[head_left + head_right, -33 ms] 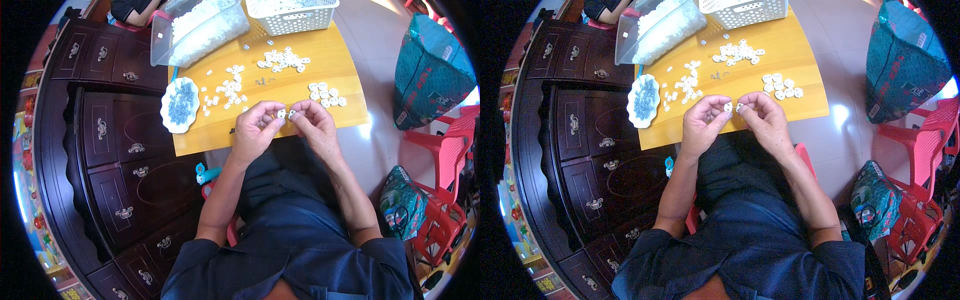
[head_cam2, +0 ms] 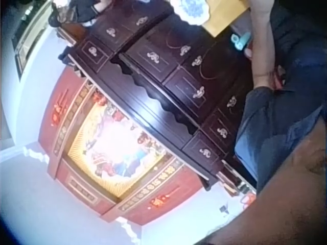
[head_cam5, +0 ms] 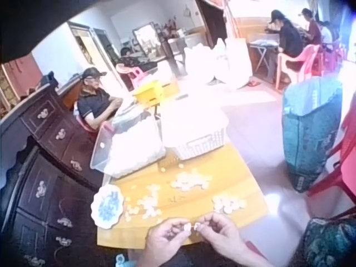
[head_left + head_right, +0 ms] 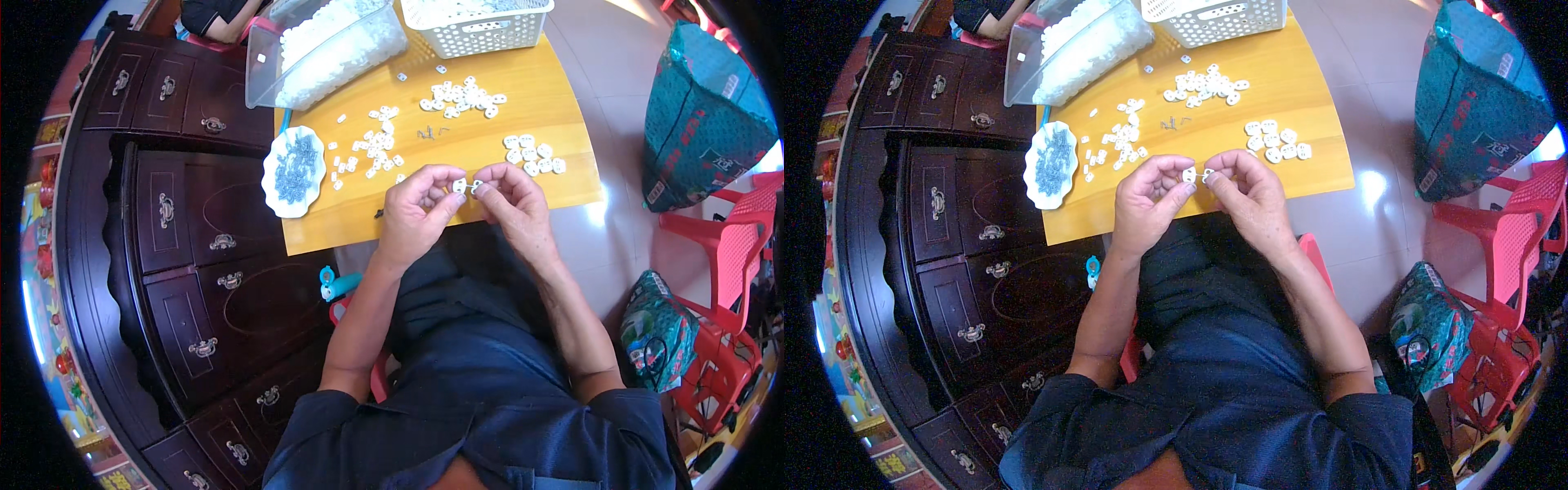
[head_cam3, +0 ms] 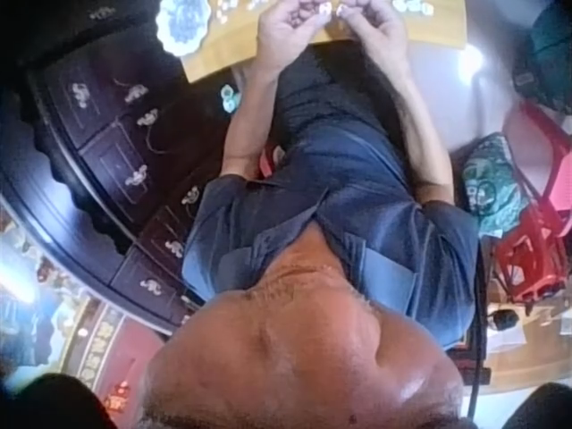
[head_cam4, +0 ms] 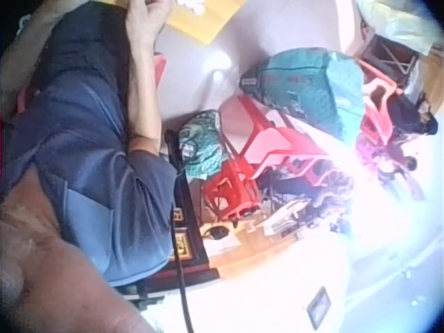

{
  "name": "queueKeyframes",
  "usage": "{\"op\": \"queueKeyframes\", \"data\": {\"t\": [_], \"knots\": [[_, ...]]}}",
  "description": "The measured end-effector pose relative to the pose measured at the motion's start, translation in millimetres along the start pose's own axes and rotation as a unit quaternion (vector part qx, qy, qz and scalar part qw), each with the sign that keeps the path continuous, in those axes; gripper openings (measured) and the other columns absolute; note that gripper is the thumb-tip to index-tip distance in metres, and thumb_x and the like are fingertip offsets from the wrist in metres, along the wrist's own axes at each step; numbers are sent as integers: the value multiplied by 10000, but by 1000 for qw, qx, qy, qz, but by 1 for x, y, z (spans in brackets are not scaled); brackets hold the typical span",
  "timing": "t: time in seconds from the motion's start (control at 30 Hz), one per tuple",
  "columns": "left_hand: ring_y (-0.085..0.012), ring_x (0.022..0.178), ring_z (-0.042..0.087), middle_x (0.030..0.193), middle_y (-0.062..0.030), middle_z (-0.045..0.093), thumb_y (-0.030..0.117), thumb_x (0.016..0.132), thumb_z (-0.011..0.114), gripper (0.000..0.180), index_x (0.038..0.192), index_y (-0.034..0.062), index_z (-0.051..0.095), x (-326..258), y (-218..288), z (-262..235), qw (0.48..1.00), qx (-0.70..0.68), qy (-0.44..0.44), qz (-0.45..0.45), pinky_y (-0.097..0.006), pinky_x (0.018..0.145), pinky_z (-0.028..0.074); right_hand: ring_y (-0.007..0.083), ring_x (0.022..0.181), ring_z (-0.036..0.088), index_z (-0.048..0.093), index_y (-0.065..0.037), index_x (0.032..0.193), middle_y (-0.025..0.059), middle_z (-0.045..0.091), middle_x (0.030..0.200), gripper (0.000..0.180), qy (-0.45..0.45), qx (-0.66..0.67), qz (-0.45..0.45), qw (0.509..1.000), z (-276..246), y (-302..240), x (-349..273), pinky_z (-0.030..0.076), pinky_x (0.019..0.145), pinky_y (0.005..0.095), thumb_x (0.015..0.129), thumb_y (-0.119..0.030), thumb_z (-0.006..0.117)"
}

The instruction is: Manually assembling small plastic and metal hardware components at a workspace.

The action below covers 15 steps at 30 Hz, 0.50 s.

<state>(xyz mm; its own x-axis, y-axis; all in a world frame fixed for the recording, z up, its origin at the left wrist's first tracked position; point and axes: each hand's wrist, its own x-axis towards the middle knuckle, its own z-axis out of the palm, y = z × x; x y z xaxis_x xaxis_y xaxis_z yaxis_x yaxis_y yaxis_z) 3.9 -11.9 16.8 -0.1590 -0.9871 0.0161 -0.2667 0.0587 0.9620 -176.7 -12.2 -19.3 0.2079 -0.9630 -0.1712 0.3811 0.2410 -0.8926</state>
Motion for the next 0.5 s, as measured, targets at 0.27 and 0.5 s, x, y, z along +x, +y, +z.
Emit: {"op": "queueKeyframes", "data": {"t": [0.27,0.5], "knots": [[-30,785,597,933,-3,662,-70,880,708,316,1185,-16,647,-1,-5,1,1000,-8,4,-3,-178,715,491,23,740,559,640,-31,1080,-37,635,879,125,-16,6,11,1000,-1,2,1,475,650,190,977,-101,652],[-36,785,600,914,0,670,-37,872,735,280,1147,-5,696,0,-2,1,1000,24,-9,2,-187,702,491,32,767,589,643,-18,1091,-15,661,901,132,-27,5,20,999,0,3,1,488,662,195,975,-81,652]]}}
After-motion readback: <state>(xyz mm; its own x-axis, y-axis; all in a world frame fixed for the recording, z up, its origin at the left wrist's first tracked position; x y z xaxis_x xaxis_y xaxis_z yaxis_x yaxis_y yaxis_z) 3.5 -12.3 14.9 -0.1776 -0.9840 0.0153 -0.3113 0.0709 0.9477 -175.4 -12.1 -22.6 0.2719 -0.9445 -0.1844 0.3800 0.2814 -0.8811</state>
